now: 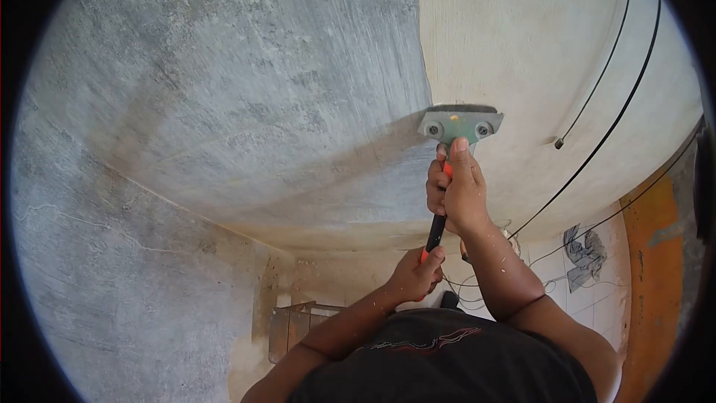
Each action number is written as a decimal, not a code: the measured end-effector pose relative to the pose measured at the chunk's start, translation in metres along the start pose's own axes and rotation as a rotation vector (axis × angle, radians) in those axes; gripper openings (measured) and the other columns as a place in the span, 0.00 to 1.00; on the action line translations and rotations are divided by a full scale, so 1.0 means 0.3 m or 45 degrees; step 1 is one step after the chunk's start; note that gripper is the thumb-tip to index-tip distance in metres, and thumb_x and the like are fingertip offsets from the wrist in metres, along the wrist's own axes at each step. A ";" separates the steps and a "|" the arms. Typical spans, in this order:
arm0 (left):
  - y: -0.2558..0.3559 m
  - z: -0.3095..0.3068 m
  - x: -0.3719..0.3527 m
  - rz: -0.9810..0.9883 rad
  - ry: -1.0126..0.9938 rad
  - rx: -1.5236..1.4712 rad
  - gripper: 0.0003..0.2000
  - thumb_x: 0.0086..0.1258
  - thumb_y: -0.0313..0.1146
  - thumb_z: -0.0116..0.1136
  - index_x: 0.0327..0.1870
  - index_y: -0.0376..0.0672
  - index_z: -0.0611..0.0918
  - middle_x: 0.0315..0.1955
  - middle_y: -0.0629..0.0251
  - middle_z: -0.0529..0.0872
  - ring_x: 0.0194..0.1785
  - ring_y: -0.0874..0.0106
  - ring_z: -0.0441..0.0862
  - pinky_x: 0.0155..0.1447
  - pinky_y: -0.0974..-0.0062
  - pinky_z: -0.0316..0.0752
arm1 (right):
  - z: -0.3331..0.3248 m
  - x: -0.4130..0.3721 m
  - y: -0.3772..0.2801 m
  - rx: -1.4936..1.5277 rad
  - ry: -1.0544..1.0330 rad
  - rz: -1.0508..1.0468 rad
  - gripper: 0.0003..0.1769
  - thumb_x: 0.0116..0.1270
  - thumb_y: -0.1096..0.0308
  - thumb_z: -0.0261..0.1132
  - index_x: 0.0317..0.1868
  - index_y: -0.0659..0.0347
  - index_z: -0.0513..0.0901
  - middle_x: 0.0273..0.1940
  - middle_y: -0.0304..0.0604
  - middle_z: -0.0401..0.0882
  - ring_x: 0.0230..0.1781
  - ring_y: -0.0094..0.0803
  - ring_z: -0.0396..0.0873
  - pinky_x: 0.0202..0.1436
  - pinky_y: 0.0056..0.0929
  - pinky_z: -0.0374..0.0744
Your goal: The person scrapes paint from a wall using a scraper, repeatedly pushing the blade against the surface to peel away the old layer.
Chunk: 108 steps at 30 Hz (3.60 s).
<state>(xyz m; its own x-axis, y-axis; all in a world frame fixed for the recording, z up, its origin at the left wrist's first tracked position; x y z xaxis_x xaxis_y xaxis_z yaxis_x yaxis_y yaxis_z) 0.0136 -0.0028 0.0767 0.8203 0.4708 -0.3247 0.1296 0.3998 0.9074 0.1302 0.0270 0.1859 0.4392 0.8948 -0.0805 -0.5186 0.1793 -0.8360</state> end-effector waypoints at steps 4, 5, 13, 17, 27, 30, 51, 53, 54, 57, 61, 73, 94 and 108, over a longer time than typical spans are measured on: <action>-0.009 0.006 -0.014 -0.050 -0.022 -0.081 0.22 0.70 0.56 0.39 0.23 0.47 0.63 0.11 0.73 0.65 0.12 0.82 0.60 0.16 0.83 0.57 | -0.014 0.000 0.015 -0.019 -0.015 0.028 0.24 0.68 0.39 0.44 0.35 0.54 0.66 0.16 0.29 0.55 0.09 0.15 0.49 0.10 0.17 0.52; 0.007 -0.003 -0.010 -0.054 -0.007 -0.050 0.22 0.70 0.57 0.39 0.23 0.47 0.63 0.11 0.73 0.65 0.12 0.82 0.60 0.16 0.83 0.57 | 0.000 0.001 -0.005 -0.032 -0.026 -0.009 0.24 0.67 0.39 0.44 0.35 0.54 0.66 0.16 0.29 0.55 0.09 0.15 0.50 0.10 0.17 0.52; -0.017 0.002 -0.030 -0.073 0.036 -0.005 0.23 0.69 0.58 0.40 0.23 0.47 0.64 0.11 0.73 0.65 0.12 0.82 0.61 0.16 0.82 0.58 | -0.021 -0.013 0.035 0.008 0.021 0.079 0.24 0.68 0.39 0.44 0.36 0.54 0.65 0.17 0.29 0.55 0.09 0.15 0.50 0.10 0.17 0.52; 0.015 -0.019 -0.006 0.001 0.054 0.066 0.23 0.69 0.58 0.40 0.23 0.48 0.64 0.11 0.74 0.65 0.12 0.82 0.62 0.16 0.82 0.59 | 0.015 -0.001 -0.007 -0.016 0.007 -0.018 0.24 0.67 0.39 0.44 0.35 0.54 0.65 0.16 0.29 0.55 0.09 0.15 0.50 0.10 0.17 0.51; 0.061 -0.023 -0.012 -0.017 -0.043 0.037 0.23 0.69 0.58 0.39 0.23 0.48 0.63 0.11 0.73 0.65 0.12 0.82 0.61 0.16 0.82 0.57 | 0.029 -0.001 -0.017 -0.011 -0.015 -0.032 0.24 0.67 0.39 0.43 0.35 0.53 0.65 0.16 0.29 0.54 0.09 0.15 0.49 0.10 0.17 0.51; 0.008 -0.022 -0.012 -0.062 0.016 0.019 0.23 0.69 0.58 0.39 0.23 0.48 0.63 0.11 0.73 0.65 0.12 0.82 0.61 0.16 0.82 0.58 | 0.021 0.003 -0.010 -0.010 -0.020 -0.067 0.24 0.68 0.39 0.43 0.35 0.53 0.65 0.16 0.29 0.54 0.09 0.15 0.49 0.10 0.17 0.51; 0.107 -0.028 -0.047 -0.065 -0.010 0.134 0.24 0.66 0.62 0.41 0.24 0.48 0.64 0.11 0.74 0.65 0.12 0.82 0.61 0.16 0.82 0.59 | 0.059 -0.002 -0.063 0.063 -0.009 -0.126 0.23 0.67 0.40 0.45 0.35 0.52 0.65 0.17 0.28 0.55 0.09 0.15 0.50 0.11 0.16 0.51; 0.048 -0.023 -0.045 -0.085 0.025 0.104 0.25 0.66 0.62 0.41 0.23 0.48 0.64 0.11 0.74 0.65 0.12 0.82 0.61 0.16 0.82 0.59 | 0.016 -0.005 -0.010 0.056 -0.005 -0.080 0.23 0.67 0.40 0.45 0.35 0.52 0.65 0.16 0.28 0.55 0.09 0.15 0.50 0.11 0.16 0.51; 0.035 -0.021 -0.054 -0.078 0.023 0.112 0.25 0.66 0.62 0.41 0.23 0.48 0.64 0.11 0.74 0.65 0.12 0.82 0.61 0.16 0.82 0.59 | 0.008 -0.018 0.011 0.048 0.006 -0.009 0.23 0.68 0.40 0.45 0.35 0.52 0.65 0.16 0.28 0.55 0.10 0.15 0.51 0.11 0.16 0.51; 0.049 -0.018 -0.057 -0.142 0.005 0.100 0.25 0.66 0.62 0.40 0.23 0.48 0.63 0.11 0.73 0.65 0.12 0.82 0.60 0.16 0.82 0.59 | 0.034 -0.014 -0.014 -0.006 0.044 -0.058 0.23 0.67 0.40 0.45 0.35 0.53 0.65 0.17 0.28 0.55 0.10 0.15 0.51 0.11 0.17 0.52; 0.113 -0.030 -0.062 -0.139 -0.065 0.112 0.24 0.68 0.61 0.38 0.23 0.48 0.62 0.11 0.73 0.63 0.11 0.81 0.59 0.16 0.82 0.57 | 0.058 -0.022 -0.049 0.002 0.029 -0.104 0.23 0.68 0.40 0.44 0.35 0.54 0.64 0.17 0.29 0.55 0.09 0.16 0.51 0.11 0.17 0.53; 0.127 -0.011 -0.082 -0.129 -0.051 0.090 0.23 0.69 0.58 0.37 0.23 0.48 0.62 0.11 0.74 0.63 0.11 0.82 0.58 0.15 0.82 0.57 | 0.065 -0.019 -0.070 0.008 0.017 -0.116 0.24 0.67 0.39 0.45 0.36 0.54 0.64 0.16 0.29 0.55 0.09 0.16 0.51 0.10 0.18 0.54; 0.144 -0.011 -0.058 -0.083 -0.070 0.049 0.24 0.68 0.61 0.37 0.24 0.48 0.63 0.11 0.73 0.63 0.11 0.82 0.57 0.15 0.82 0.56 | 0.086 -0.013 -0.096 -0.033 0.008 -0.103 0.24 0.67 0.39 0.45 0.35 0.54 0.64 0.16 0.29 0.54 0.09 0.16 0.51 0.10 0.17 0.54; 0.114 -0.006 -0.050 -0.115 -0.126 -0.042 0.25 0.66 0.62 0.39 0.24 0.48 0.63 0.11 0.73 0.63 0.11 0.82 0.57 0.16 0.82 0.57 | 0.085 -0.023 -0.097 -0.110 -0.018 -0.139 0.24 0.67 0.40 0.46 0.36 0.54 0.65 0.16 0.29 0.55 0.09 0.16 0.51 0.10 0.18 0.54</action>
<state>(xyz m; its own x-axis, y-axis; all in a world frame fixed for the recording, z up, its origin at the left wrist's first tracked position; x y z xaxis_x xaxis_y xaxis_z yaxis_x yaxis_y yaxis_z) 0.0047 0.0053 0.1123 0.8571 0.3527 -0.3754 0.1882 0.4638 0.8657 0.1236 0.0262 0.2247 0.4789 0.8776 0.0205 -0.4028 0.2404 -0.8832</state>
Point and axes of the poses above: each hand's wrist, its own x-axis towards the middle knuckle, its own z-axis out of the palm, y = z × x, the point moved 3 cm from there along x, towards the middle knuckle
